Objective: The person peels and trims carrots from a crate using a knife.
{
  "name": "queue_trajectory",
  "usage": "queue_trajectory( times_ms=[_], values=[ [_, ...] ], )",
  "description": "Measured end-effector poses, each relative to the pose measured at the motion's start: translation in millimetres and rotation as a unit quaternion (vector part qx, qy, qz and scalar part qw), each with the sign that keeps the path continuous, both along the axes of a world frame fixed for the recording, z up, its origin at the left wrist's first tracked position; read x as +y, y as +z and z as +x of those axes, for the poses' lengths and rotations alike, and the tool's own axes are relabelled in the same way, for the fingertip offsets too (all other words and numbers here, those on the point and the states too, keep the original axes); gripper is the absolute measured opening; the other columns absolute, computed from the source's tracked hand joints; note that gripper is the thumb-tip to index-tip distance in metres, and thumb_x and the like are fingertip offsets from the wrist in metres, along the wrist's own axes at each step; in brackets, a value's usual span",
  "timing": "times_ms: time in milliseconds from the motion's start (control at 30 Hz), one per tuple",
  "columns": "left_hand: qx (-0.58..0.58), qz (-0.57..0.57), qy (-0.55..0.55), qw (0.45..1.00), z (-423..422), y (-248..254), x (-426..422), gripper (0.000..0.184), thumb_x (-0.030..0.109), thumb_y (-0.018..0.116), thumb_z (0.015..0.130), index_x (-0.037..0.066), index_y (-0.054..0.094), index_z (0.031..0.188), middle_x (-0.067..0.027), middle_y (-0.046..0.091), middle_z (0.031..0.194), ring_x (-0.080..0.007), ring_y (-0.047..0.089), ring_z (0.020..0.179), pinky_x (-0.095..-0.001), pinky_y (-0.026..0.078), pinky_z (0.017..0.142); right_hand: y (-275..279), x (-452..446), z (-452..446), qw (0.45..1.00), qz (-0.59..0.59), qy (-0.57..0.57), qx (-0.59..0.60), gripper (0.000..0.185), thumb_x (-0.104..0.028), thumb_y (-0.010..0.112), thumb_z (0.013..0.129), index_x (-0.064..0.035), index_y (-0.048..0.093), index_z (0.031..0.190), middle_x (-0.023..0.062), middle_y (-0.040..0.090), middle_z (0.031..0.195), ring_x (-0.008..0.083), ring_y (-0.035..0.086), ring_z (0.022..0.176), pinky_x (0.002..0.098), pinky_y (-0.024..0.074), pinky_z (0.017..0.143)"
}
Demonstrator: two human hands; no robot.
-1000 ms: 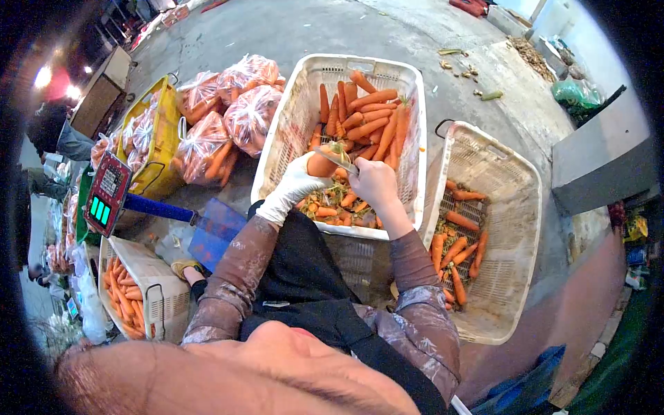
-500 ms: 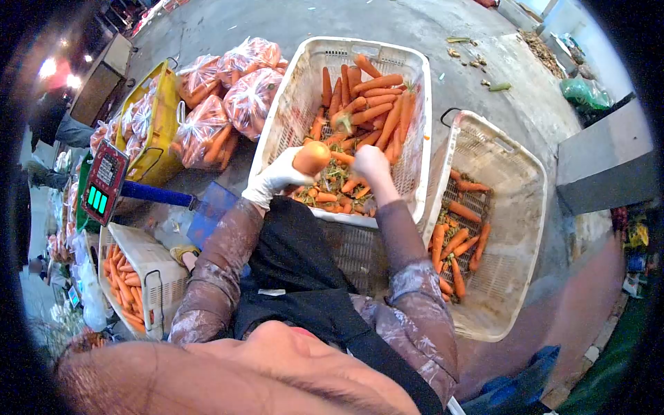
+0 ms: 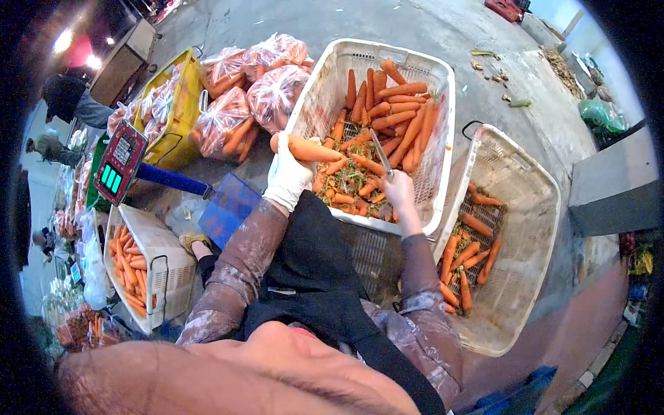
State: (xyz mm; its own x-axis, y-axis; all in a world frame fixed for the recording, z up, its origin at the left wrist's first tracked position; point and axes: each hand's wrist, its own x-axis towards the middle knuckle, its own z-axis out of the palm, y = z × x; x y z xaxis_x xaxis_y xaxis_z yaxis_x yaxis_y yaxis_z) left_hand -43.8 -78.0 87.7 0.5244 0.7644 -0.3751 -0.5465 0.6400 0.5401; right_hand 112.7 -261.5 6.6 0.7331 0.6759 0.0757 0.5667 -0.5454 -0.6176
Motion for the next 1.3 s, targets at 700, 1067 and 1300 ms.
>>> queue_trajectory(
  times_ms=[700,1067,1300],
  values=[
    [-0.038,-0.061,0.049,0.996,-2.4,8.8,-8.4,0.071,0.055,0.060,0.078,0.002,0.038,0.121,-0.0144,0.054,0.103,-0.0277,0.055,0.095,-0.0398,0.047,0.088,27.5,74.6,-96.6,0.912,0.247,0.014,0.328,0.033,-0.022,0.058,0.086,-0.0054,0.049,0.059,-0.0007,0.046,0.049,0.0085,0.043,0.044,0.0280,0.0319,0.040],
    [-0.135,-0.026,0.004,0.991,-2.0,3.0,-4.5,0.057,0.048,0.060,0.081,0.008,0.042,0.118,-0.0126,0.051,0.101,-0.0289,0.053,0.090,-0.0450,0.047,0.081,52.4,68.8,-60.3,0.737,0.364,-0.035,0.569,0.020,-0.024,0.056,0.088,-0.0057,0.059,0.081,0.0015,0.058,0.072,0.0073,0.046,0.048,0.0204,0.0338,0.040],
    [-0.032,0.094,-0.077,0.992,-0.4,-19.7,-1.1,0.043,0.004,0.065,0.072,0.003,0.046,0.111,-0.0103,0.052,0.100,-0.0252,0.054,0.091,-0.0374,0.046,0.086,63.3,62.9,-75.4,0.817,0.287,0.060,0.497,0.023,-0.028,0.066,0.083,-0.0068,0.058,0.083,-0.0045,0.050,0.064,0.0041,0.039,0.045,0.0197,0.0309,0.043]
  ],
)
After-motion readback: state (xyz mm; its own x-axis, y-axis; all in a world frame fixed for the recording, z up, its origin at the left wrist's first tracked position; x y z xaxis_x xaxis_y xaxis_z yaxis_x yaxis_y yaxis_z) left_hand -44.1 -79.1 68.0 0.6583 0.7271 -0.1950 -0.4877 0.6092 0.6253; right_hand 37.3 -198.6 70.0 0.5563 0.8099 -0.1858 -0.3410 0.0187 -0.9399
